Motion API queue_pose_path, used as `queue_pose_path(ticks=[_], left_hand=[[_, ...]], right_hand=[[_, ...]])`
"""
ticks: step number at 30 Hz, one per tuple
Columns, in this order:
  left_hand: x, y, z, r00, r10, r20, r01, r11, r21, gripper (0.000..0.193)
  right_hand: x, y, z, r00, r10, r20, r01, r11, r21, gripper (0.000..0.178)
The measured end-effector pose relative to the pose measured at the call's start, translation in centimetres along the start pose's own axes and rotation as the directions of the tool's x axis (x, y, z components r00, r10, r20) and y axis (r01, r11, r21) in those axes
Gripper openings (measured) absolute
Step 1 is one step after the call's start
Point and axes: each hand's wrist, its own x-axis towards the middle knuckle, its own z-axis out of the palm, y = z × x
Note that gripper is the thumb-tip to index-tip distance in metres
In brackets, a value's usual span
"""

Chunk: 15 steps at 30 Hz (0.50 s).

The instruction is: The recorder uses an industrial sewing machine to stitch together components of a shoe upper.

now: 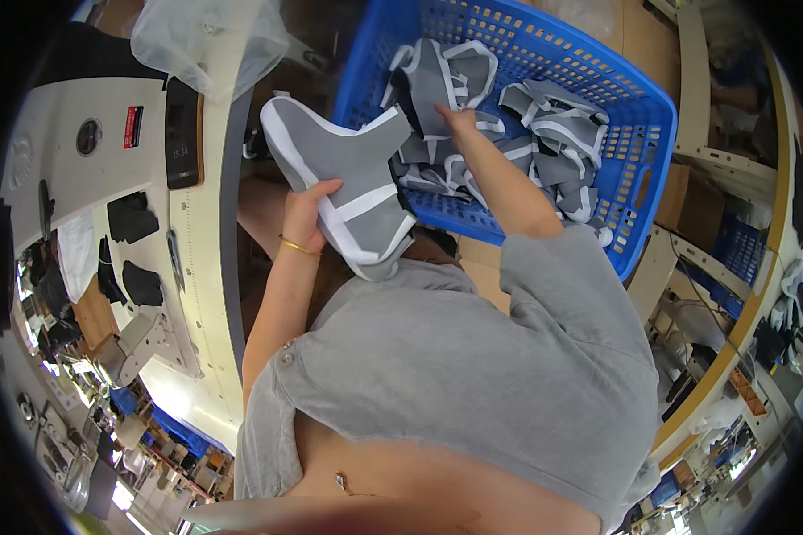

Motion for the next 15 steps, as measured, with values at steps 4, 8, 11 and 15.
queue_pose_path(ticks=[4,8,11,15], left_hand=[[0.8,-0.7,0.3,0.977,0.136,-0.164,-0.127,0.990,0.065,0.060],[1.1,-0.6,-0.3,0.955,0.214,-0.205,-0.210,0.977,0.040,0.068],[1.0,-1.2,-0.3,0.951,0.215,-0.221,-0.211,0.977,0.042,0.070],[0.5,-1.2,-0.2,0.927,0.264,-0.267,-0.254,0.965,0.072,0.072]], right_hand=[[1.1,0.4,2.0,0.958,0.077,0.276,-0.004,0.967,-0.256,0.053],[-0.5,-2.0,2.3,0.898,-0.332,0.288,0.430,0.800,-0.418,0.051],[-1.3,-2.1,4.6,0.950,-0.313,-0.006,0.296,0.903,-0.311,0.068],[-3.4,-2.5,10.4,0.777,-0.623,-0.089,0.498,0.696,-0.518,0.090]])
